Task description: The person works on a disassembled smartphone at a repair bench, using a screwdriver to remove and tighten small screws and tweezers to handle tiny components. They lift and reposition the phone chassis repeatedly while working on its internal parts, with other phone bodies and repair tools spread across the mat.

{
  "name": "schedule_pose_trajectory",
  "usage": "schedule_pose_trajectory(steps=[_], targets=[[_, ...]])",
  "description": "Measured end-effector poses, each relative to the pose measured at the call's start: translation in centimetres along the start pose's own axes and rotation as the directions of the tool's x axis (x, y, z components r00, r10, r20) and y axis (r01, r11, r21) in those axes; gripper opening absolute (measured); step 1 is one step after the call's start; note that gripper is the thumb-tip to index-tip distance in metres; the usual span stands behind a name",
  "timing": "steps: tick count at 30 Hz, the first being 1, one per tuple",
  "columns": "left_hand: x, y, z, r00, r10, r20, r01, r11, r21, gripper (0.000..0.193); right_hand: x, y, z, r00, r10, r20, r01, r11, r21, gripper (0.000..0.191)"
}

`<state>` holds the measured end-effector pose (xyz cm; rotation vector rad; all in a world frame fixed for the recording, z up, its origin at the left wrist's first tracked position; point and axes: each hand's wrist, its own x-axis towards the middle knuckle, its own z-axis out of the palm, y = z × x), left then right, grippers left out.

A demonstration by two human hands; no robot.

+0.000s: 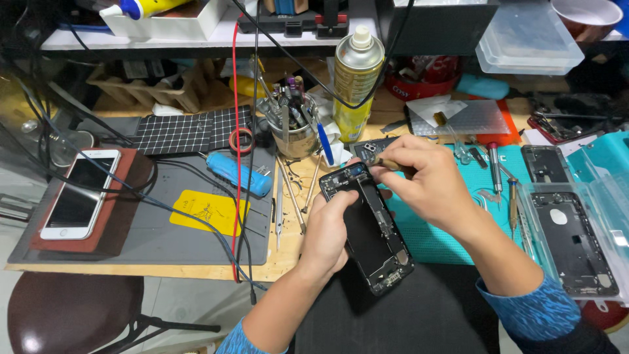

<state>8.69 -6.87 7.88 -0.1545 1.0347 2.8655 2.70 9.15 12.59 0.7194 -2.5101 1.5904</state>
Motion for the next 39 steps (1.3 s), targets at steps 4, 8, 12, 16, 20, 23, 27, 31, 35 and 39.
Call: schedule_pose_trajectory(steps=[4,8,12,16,20,23,27,31,35,39], targets=[[0.5,-1.0,-0.3,0.988,0.157,0.006,-0.154,0.958,0.241,0.054,0.3,-0.4,0.0,0.987,-0.160,0.007,0.156,0.957,-0.244,0.017],[0.6,-1.7,-0.6,0.972,0.226,0.068,-0.235,0.907,0.350,0.057,0.0,-0.5,0.5,0.991,-0.137,-0.009,0.128,0.944,-0.303,0.016],[0.4,-1.6,-0.8,0.955,0.279,0.097,-0.284,0.776,0.563,0.057,-0.3,0.0,0.9,0.999,-0.024,-0.031,0.013,0.951,-0.310,0.017],[0.3,-1.4,-0.5,0.955,0.278,0.103,-0.288,0.789,0.543,0.059,0.0,0.7,1.3,0.999,0.026,-0.044,-0.036,0.969,-0.245,0.016],[0.2,-1.4,-0.3,0.962,0.256,0.098,-0.269,0.811,0.520,0.060,0.5,1.1,1.2,0.982,0.186,0.000,-0.186,0.981,-0.053,0.015],[0.3,-1.5,-0.2,0.971,0.225,0.082,-0.234,0.824,0.516,0.061,1.0,1.2,1.1,0.973,0.230,0.021,-0.229,0.973,-0.014,0.015],[0.4,-2.0,-0.1,0.957,0.257,0.137,-0.291,0.829,0.479,0.061,1.6,1.0,0.8,0.965,0.260,0.042,-0.258,0.966,-0.030,0.014],[0.1,-2.3,0.0,0.948,0.246,0.199,-0.312,0.840,0.445,0.061,1.8,0.9,0.5,0.955,0.292,0.056,-0.289,0.956,-0.049,0.016],[0.2,-2.3,0.1,0.953,0.216,0.210,-0.285,0.873,0.395,0.062,1.9,0.9,0.5,0.947,0.314,0.065,-0.315,0.949,0.018,0.014],[0.2,-1.8,-0.3,0.970,0.159,0.183,-0.215,0.912,0.349,0.067,1.9,1.3,0.4,0.942,0.325,0.080,-0.329,0.944,0.034,0.019]])
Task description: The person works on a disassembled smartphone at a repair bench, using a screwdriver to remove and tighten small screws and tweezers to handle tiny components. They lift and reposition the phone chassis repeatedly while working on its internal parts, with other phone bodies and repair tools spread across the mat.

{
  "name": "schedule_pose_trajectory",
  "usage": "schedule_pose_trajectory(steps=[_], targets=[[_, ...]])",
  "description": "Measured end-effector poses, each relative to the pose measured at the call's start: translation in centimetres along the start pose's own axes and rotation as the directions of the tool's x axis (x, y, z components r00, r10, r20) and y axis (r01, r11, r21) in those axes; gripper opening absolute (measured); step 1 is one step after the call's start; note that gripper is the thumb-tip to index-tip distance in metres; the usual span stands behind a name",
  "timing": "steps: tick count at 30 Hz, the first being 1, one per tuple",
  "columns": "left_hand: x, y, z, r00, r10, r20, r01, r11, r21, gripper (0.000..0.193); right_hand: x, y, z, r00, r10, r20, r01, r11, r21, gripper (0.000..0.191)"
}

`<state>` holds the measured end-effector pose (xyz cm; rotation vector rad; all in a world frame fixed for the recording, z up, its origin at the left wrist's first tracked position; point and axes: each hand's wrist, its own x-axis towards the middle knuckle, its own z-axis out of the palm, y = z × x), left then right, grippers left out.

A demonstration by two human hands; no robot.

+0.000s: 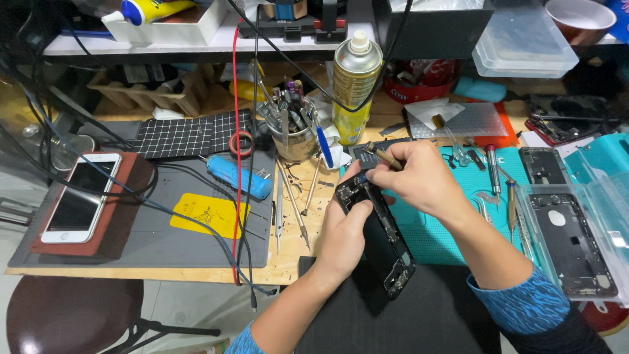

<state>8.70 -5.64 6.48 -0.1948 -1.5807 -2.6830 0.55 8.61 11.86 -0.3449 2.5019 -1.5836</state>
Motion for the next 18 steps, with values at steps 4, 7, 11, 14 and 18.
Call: schedule_pose_trajectory(steps=[4,7,11,14,18], targets=[[0.0,0.2,-0.3,0.996,-0.090,-0.001,0.090,0.994,-0.063,0.070,0.5,1.1,0.0,0.999,0.008,0.051,-0.011,0.999,0.054,0.021],[0.1,0.6,-0.4,0.992,-0.128,0.017,0.129,0.980,-0.151,0.069,0.9,2.0,0.0,0.994,-0.002,0.107,-0.016,0.986,0.166,0.017],[0.0,1.4,-0.5,0.990,-0.136,0.025,0.138,0.977,-0.162,0.065,1.3,2.8,0.2,0.987,0.020,0.160,-0.058,0.970,0.237,0.013],[0.1,2.1,-0.5,0.979,-0.200,0.026,0.201,0.961,-0.190,0.072,1.4,3.0,0.2,0.978,0.071,0.198,-0.123,0.956,0.266,0.015],[0.2,2.7,-0.9,0.966,-0.244,0.082,0.258,0.928,-0.271,0.078,1.4,2.9,0.1,0.970,0.097,0.221,-0.156,0.951,0.265,0.013]])
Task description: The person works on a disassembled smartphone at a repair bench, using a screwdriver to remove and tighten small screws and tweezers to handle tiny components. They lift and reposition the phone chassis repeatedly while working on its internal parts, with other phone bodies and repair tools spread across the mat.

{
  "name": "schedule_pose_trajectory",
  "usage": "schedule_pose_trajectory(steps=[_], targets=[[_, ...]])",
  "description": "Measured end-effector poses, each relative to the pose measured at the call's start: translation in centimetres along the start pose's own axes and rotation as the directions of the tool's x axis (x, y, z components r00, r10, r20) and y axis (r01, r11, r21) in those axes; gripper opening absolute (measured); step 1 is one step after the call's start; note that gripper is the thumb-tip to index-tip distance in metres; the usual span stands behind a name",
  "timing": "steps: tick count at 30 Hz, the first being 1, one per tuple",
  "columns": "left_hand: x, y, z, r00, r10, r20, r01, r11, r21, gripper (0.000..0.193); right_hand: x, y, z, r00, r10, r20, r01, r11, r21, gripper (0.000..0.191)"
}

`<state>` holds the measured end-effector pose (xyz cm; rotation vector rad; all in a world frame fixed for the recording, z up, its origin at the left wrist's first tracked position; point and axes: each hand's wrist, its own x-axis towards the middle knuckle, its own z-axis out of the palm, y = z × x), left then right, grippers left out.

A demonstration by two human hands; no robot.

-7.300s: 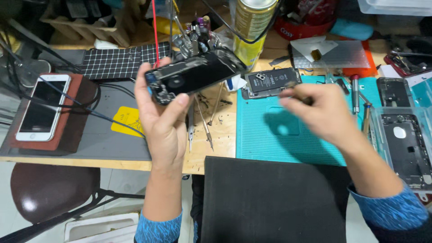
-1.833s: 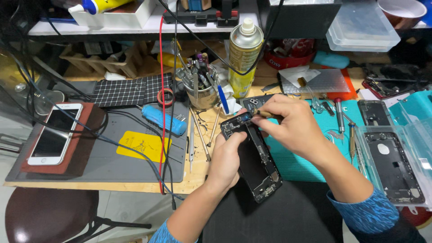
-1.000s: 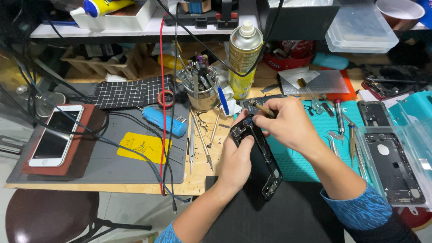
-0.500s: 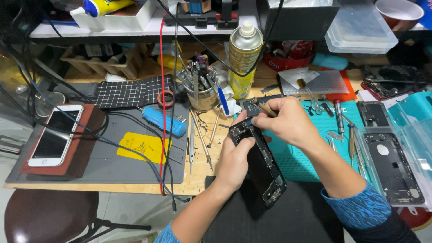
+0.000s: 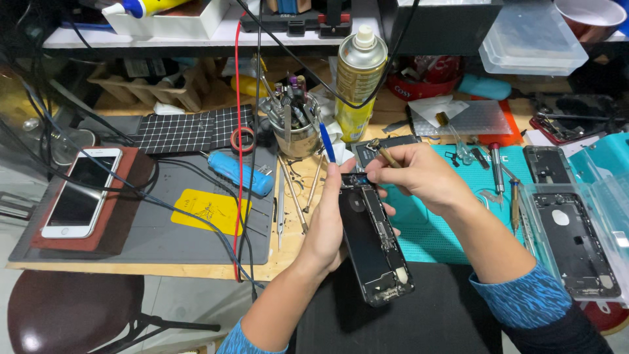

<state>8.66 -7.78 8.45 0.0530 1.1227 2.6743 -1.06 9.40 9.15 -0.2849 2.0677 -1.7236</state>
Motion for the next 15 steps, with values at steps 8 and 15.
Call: schedule_pose_trajectory(steps=[8,15], targets=[[0.05,0.05,-0.12,1.000,-0.018,0.013,0.019,0.999,-0.050,0.079,0.05,0.39,-0.06,0.998,-0.048,0.033,0.046,0.998,0.046,0.012],[-0.04,0.07,-0.29,0.999,-0.039,-0.021,0.038,0.999,-0.036,0.075,-0.10,0.19,0.23,0.995,-0.093,0.036,0.092,0.995,0.043,0.013]])
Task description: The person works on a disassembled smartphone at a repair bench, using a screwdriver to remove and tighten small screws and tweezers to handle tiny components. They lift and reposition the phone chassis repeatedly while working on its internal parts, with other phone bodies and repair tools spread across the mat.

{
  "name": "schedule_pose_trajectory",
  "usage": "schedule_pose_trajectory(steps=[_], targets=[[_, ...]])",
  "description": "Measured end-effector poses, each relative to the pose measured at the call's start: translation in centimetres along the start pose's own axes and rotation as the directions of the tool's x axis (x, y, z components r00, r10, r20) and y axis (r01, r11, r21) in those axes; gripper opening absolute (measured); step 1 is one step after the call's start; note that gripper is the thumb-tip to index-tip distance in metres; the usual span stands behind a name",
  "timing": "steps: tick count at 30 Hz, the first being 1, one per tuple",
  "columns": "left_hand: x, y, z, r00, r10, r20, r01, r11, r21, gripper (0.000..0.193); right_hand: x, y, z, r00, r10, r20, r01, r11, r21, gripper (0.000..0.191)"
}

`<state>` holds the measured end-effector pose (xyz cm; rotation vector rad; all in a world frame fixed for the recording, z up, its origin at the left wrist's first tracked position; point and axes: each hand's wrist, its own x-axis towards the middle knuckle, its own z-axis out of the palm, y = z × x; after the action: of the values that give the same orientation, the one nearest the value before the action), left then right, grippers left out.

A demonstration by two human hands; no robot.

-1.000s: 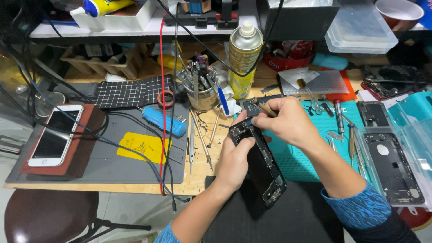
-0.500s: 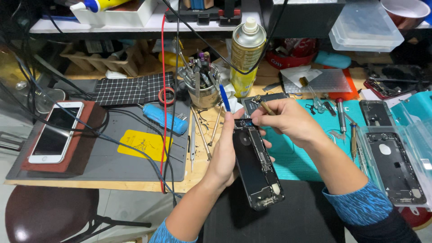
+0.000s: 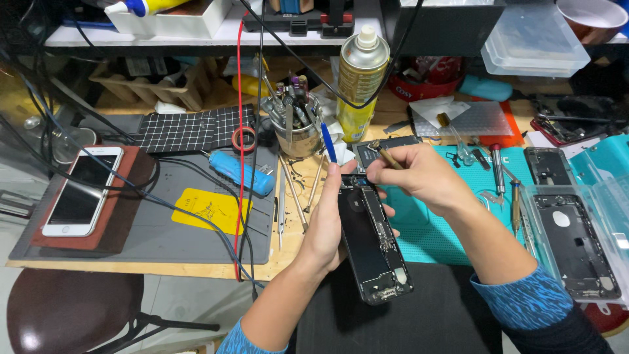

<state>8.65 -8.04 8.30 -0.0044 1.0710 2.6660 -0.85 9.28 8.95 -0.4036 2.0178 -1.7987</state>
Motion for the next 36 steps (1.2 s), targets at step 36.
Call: schedule_pose_trajectory(steps=[36], targets=[[0.3,-0.1,-0.3,0.999,0.024,-0.021,-0.024,1.000,-0.002,0.071,-0.9,0.3,2.1,0.991,0.085,-0.101,-0.076,0.993,0.089,0.018]])
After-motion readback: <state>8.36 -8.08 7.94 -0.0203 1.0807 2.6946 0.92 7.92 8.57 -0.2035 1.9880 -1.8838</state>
